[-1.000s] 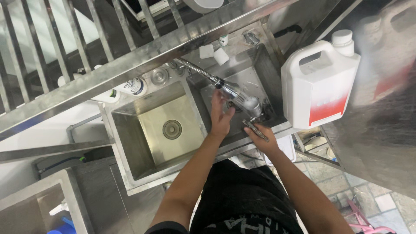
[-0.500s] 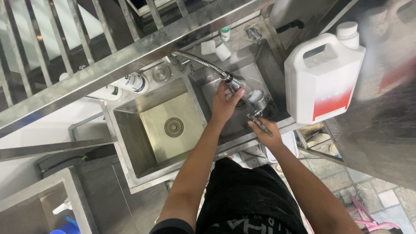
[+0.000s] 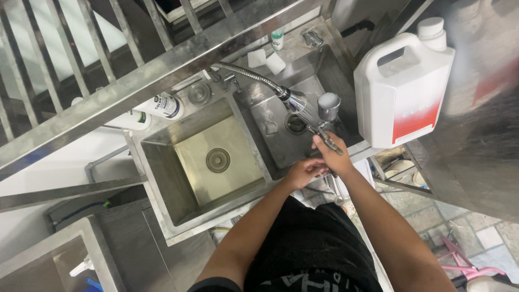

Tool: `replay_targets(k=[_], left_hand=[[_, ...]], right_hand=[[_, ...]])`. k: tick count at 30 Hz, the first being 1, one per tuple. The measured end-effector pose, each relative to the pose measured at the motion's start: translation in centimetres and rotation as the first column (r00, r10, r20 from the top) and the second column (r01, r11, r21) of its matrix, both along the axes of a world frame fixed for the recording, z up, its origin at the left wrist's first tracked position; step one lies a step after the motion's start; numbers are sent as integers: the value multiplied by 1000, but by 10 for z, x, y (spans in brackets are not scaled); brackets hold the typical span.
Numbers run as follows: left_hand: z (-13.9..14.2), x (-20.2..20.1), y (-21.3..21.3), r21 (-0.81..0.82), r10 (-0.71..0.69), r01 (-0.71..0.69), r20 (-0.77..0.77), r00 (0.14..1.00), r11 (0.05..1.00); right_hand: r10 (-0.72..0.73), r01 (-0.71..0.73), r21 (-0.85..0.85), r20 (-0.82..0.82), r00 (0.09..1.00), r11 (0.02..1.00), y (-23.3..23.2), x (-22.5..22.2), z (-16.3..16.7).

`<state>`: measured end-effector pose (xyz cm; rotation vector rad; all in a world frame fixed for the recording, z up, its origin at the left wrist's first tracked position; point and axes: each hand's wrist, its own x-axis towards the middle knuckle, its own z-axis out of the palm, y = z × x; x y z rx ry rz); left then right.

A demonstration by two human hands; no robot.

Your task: The person rinses a metal spray gun under a running tap in a stainless steel sink. They repeatedly flush the gun's cup and body with water, then set the gun down in the sink.

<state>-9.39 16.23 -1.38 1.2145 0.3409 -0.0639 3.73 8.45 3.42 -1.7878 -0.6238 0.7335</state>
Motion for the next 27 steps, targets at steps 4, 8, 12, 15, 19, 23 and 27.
replay_targets(k=[4, 8, 12, 15, 19, 23, 27], left_hand=[[-2, 13, 6, -97, 83, -80, 29, 996, 992], [-11, 17, 8, -112, 73, -72, -3, 997, 991], [-12, 14, 15, -174, 36, -51, -85, 996, 983], [-11, 9, 10, -161, 38, -45, -50, 998, 986], [-12, 9, 8, -184, 80, -93, -73, 994, 979], [-13, 8, 5, -190, 97, -102, -35, 995, 977], [-14, 9, 3, -192, 93, -97, -27, 995, 977]], right_hand=[[25, -17, 67, -124, 992, 998, 8, 1, 0], [0, 3, 19, -156, 988, 1000, 8, -4, 1], [-50, 46, -23, -200, 978, 999, 9, -7, 4], [-113, 83, -119, -270, 956, 989, 6, -11, 3], [-66, 76, 61, -158, 985, 995, 10, -11, -3], [-74, 83, 59, -133, 988, 995, 10, -12, -3], [-80, 96, 75, -194, 978, 993, 11, -13, 1]])
